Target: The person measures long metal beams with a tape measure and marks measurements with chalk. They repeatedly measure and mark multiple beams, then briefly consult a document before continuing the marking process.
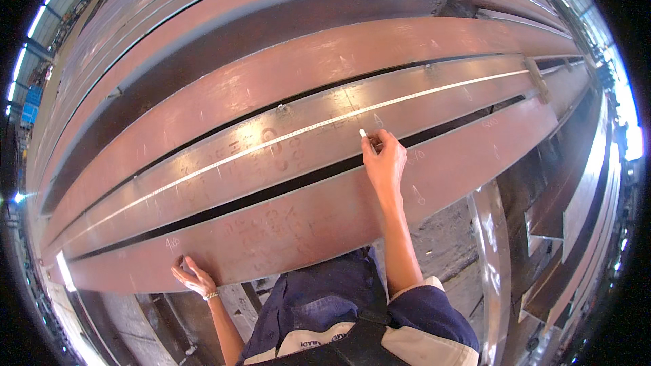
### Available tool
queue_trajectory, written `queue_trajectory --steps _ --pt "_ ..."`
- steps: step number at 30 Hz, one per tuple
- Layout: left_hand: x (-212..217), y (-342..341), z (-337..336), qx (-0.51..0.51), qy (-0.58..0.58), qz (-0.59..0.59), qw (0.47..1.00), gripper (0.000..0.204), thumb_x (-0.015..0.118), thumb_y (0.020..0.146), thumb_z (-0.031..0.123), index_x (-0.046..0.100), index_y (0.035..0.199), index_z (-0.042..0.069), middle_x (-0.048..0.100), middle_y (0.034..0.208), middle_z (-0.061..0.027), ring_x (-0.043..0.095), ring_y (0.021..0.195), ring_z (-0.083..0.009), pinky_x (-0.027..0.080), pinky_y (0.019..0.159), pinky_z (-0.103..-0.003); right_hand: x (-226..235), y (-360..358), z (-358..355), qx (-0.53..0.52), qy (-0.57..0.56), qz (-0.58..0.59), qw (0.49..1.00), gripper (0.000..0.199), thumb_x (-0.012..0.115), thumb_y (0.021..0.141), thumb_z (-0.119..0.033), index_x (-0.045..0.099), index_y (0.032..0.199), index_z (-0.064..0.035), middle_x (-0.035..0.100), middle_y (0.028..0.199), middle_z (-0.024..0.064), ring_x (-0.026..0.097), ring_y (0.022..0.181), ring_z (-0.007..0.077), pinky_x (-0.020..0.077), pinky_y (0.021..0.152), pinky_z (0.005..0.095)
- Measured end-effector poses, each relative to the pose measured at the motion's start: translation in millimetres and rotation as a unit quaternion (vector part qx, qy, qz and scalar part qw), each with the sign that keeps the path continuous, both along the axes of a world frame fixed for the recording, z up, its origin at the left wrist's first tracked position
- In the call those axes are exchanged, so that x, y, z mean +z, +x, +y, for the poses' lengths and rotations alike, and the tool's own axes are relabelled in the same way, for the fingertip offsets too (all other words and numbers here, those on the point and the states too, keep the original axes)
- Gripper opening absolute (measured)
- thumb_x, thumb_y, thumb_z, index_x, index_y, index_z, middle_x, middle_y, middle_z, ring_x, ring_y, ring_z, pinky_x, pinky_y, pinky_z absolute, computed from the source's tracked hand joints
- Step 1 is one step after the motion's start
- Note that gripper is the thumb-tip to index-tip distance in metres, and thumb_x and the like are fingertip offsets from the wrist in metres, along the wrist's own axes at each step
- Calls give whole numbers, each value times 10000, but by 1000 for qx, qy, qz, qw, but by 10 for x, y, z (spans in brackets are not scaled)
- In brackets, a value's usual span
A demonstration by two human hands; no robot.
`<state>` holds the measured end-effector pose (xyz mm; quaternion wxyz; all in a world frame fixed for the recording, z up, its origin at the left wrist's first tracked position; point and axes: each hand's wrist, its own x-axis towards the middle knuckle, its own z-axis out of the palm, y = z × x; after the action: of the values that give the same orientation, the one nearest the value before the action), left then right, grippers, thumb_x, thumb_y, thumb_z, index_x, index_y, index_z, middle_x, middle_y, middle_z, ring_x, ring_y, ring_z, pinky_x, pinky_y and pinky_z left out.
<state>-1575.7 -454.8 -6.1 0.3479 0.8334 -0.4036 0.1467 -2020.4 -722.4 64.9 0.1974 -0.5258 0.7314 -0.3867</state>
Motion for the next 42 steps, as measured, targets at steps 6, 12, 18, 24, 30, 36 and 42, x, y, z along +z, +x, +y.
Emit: queue_trajectory --steps 6,12,18,24,30,36,42 --pt "32 -33 -2 23 24 9 999 366 621 1026 325 614 1134 -25 637 1073 -187 594 1022 -373 441 962 -512 -125 205 -110 36 18 -50 998 146 754 882 -115 729 961 4 744 867 151 724 742 270 558 731 380" --pt "31 -32 -18 27 25 8 999 345 624 1025 320 627 1108 -15 646 1059 -173 605 1018 -367 447 953 -506 -253 381 -149 66 -18 -33 997 157 754 880 -98 742 1005 -4 746 858 124 708 741 221 556 720 362" --pt "20 -13 -15 39 37 6 999 371 624 1027 346 636 1101 -17 653 1056 -183 605 1021 -369 455 942 -505 -338 480 -270 85 -63 10 994 137 743 877 -112 741 985 -29 692 853 129 689 744 311 540 700 429" --pt "-7 11 -1 38 44 8 998 388 616 1031 360 634 1109 -20 659 1066 -184 608 1021 -371 455 945 -510 -413 558 -326 70 -50 28 996 134 744 881 -123 737 977 -30 669 844 134 680 749 330 527 688 448" --pt "-22 33 29 36 47 17 998 386 615 1032 357 631 1123 -18 659 1070 -187 608 1024 -371 454 947 -506 -462 578 -343 70 -57 41 995 120 737 886 -115 736 972 -31 650 845 142 666 754 360 518 676 456" --pt "-50 50 47 41 48 19 998 394 617 1031 363 627 1121 -20 656 1071 -195 605 1026 -373 450 951 -509 -448 582 -363 73 -60 60 994 113 731 895 -105 740 986 -38 648 853 145 663 773 375 520 686 470" --pt "-71 66 63 47 53 23 997 403 616 1033 367 624 1119 -26 653 1080 -194 602 1033 -371 448 953 -511 -461 580 -369 80 -63 72 992 125 734 896 -94 744 1010 -43 651 871 150 664 817 387 522 703 477"
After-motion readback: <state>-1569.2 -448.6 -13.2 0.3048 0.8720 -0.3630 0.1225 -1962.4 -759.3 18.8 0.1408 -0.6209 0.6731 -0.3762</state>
